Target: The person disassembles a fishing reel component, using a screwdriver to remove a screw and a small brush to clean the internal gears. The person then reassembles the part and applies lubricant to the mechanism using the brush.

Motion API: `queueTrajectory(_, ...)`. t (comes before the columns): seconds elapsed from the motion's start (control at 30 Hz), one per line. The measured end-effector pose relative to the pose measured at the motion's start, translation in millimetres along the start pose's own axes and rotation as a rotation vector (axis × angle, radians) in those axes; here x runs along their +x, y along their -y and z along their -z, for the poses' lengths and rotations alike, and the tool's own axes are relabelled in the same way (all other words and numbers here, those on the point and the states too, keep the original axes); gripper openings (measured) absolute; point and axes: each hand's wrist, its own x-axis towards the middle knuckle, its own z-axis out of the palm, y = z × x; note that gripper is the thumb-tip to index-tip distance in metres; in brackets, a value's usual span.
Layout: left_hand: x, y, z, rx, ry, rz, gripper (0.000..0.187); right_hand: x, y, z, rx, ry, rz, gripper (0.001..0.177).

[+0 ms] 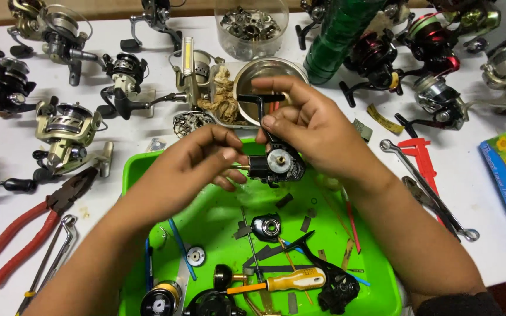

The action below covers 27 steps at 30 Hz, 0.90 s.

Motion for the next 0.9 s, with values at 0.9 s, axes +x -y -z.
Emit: queueTrajectory(0.9,32.0,23.0,-0.6,-0.471,-0.097,0.088,0.078,-128.4,-20.8,63.7,-1.732,0.488,0.269,0.018)
